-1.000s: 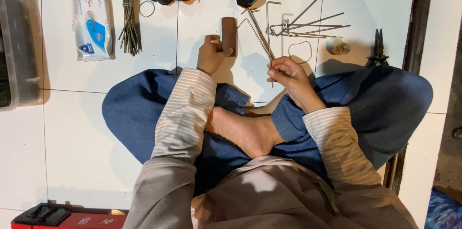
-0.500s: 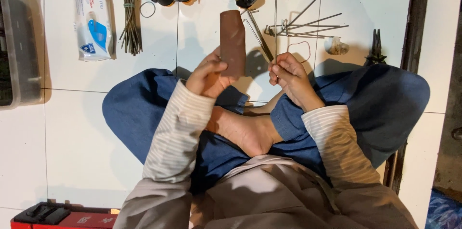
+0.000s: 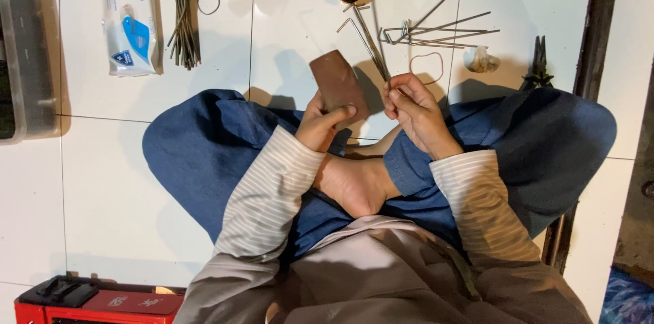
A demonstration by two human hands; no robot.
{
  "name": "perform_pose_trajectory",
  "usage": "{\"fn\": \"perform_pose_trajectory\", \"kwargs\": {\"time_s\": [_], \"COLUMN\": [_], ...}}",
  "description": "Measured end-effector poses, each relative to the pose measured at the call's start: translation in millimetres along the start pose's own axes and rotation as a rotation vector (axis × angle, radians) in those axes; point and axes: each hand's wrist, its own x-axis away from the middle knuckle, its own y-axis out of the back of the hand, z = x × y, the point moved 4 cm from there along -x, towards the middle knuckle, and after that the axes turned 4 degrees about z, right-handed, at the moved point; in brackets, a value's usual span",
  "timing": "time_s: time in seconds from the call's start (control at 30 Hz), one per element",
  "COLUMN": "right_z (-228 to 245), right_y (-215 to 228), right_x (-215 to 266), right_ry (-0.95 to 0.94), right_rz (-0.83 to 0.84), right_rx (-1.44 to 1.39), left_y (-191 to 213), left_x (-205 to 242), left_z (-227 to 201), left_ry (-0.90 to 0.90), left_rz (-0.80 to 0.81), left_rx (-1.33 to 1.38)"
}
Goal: The person is cleaning metal stakes by sanding them with a piece of sandpaper while sitting on the floor.
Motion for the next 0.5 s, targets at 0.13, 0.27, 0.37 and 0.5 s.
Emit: {"fn": "perform_pose_trajectory", "kwargs": {"time_s": [0.13, 0.27, 0.37, 0.5], "right_z": [-22, -13, -11, -9], "right_y": [11, -3, -5, -1], "right_x": [2, 1, 3, 4], "right_ry": [0.018, 0.126, 0.190, 0.171], "right_rz": [-0.019, -0.032, -0.045, -0.087], "right_rx": [0.055, 0.286, 0.400, 0.380], "left_y": [10, 6, 1, 49], "left_x": [-4, 0, 0, -16], "left_z": [15, 10, 12, 72], "left_ry": [-0.078, -0.117, -0.157, -0.147], "left_rz": [-0.072, -0.117, -0.091, 0.056], "left_rx": [-0.305, -0.446, -0.395, -0.106]}}
